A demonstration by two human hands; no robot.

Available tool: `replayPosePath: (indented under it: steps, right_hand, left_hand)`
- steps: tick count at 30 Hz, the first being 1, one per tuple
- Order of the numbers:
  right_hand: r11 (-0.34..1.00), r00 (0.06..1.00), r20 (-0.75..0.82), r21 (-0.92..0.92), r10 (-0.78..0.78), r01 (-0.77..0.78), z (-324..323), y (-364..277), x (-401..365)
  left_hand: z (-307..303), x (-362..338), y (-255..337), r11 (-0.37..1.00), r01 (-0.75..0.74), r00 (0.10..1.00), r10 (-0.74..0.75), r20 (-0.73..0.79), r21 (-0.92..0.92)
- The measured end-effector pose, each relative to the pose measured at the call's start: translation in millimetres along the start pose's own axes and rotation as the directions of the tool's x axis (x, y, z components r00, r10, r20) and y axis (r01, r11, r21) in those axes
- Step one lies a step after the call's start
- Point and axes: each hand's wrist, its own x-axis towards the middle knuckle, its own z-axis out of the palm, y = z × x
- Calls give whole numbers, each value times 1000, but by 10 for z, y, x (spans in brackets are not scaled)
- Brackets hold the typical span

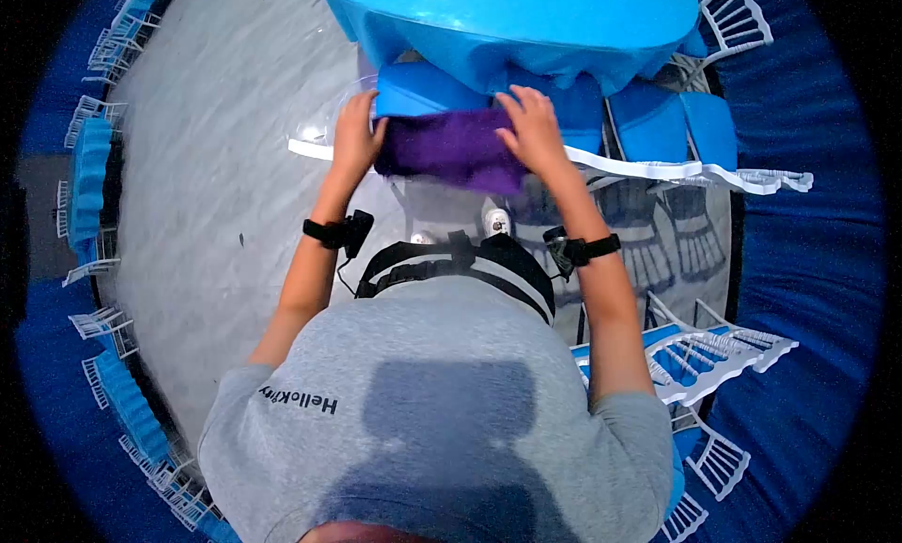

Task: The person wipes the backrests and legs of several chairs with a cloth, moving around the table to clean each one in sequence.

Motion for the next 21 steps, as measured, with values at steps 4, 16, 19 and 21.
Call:
replayPosePath:
  steps: [4,16,19,21]
  right_hand:
    - [991,956,290,131,-48,10,493,-178,-275]
    - [996,738,675,62,2,-59,728,35,127]
    - [993,644,764,105,-47,-52,788,106,290]
    - [986,569,818,150,-79,-79,851,113,274]
  left_hand:
    - [429,-191,62,960,-277,936,277,216,-31]
    - [743,-16,24,982,-167,564,20,825,91]
    - [820,77,-64,997,-44,434,-40,900,66]
    - [871,51,-79,997,-65,396,-9,918,38]
